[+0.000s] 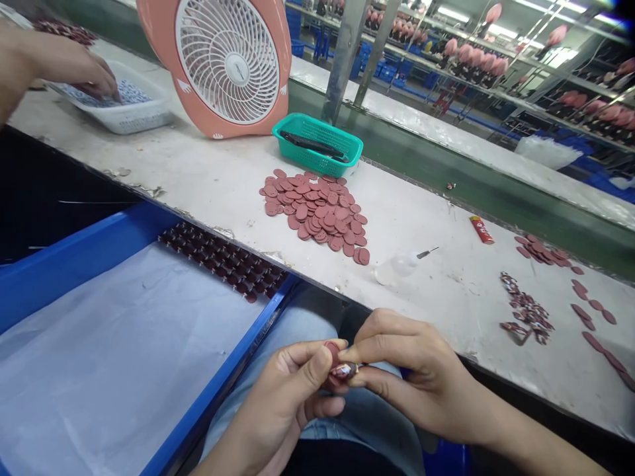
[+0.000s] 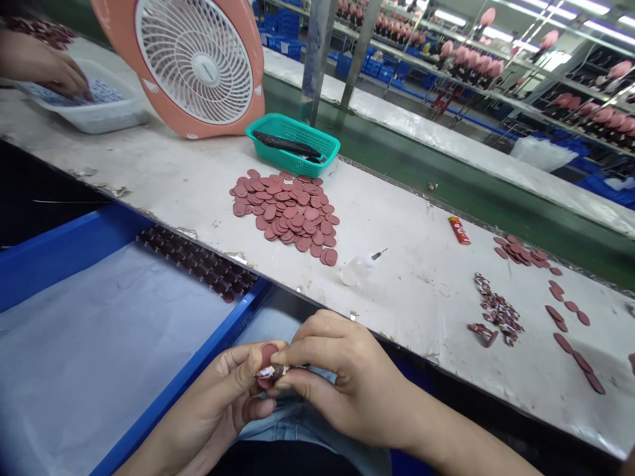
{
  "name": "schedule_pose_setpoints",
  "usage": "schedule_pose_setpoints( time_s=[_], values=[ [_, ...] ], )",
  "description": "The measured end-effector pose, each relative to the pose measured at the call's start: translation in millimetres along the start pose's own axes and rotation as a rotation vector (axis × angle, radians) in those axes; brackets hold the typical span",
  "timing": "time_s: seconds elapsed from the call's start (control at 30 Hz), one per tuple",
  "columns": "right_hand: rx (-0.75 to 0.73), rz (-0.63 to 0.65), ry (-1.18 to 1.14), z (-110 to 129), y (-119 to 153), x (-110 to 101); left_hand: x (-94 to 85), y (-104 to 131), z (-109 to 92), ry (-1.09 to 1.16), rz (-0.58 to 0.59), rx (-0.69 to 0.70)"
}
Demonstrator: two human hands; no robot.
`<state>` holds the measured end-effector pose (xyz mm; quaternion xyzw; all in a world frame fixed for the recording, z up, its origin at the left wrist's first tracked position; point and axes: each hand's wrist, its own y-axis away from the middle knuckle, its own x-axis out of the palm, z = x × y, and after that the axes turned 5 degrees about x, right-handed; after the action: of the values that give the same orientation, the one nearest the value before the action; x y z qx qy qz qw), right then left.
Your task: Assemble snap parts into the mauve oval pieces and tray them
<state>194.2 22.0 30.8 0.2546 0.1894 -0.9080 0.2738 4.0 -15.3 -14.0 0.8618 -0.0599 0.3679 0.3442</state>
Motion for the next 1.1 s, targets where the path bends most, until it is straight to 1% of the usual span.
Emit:
schedule_pose_setpoints(
  time_s=[0.2, 0.3, 0.37, 0.4, 0.43, 0.5, 0.57, 0.6, 0.67, 0.73, 0.83, 0.97, 1.1],
  values=[
    [0.09, 0.057, -0.048, -2, -3, -3, -2.5, -2, 1, 0.017, 0.043, -0.019],
    [0.089, 0.044, -0.076, -5, -5, -4, -3.9, -6, -3, 0.017, 0.072, -0.024],
    [0.075, 0.007, -0.079, -8, -6, -2, -6.7, -9, -5, 0.001, 0.066, -0.026],
    [0.071, -0.026, -0.06, -9, -7, 1, -8.7, -9, -6, -0.011, 0.043, -0.011],
    [0.062, -0.069, -0.019, -11, -8, 5, -11.1, -10, -7, -0.025, -0.007, 0.022],
    [0.034, -0.191, 0.125, -14, -10, 18, -16.5, -10, -6, -0.062, -0.179, 0.147],
    [-0.024, -0.329, 0.292, -17, -16, 36, -22.1, -10, -4, -0.118, -0.355, 0.31],
    [-0.06, -0.387, 0.361, -18, -20, 47, -24.8, -11, -3, -0.143, -0.412, 0.384],
    [-0.119, -0.466, 0.452, -22, -28, 68, -30.0, -13, -3, -0.187, -0.46, 0.488],
    [-0.139, -0.491, 0.48, -26, -37, 87, -36.1, -16, -5, -0.222, -0.492, 0.539],
    [-0.129, -0.489, 0.446, -35, -47, 109, -48.1, -23, -10, -0.262, -0.564, 0.547],
    [-0.1, -0.451, 0.381, -47, -61, 129, -64.1, -26, -16, -0.295, -0.65, 0.521],
    [-0.05, -0.408, 0.343, -52, -73, 143, -78.1, -27, -25, -0.353, -0.732, 0.477]
  ],
)
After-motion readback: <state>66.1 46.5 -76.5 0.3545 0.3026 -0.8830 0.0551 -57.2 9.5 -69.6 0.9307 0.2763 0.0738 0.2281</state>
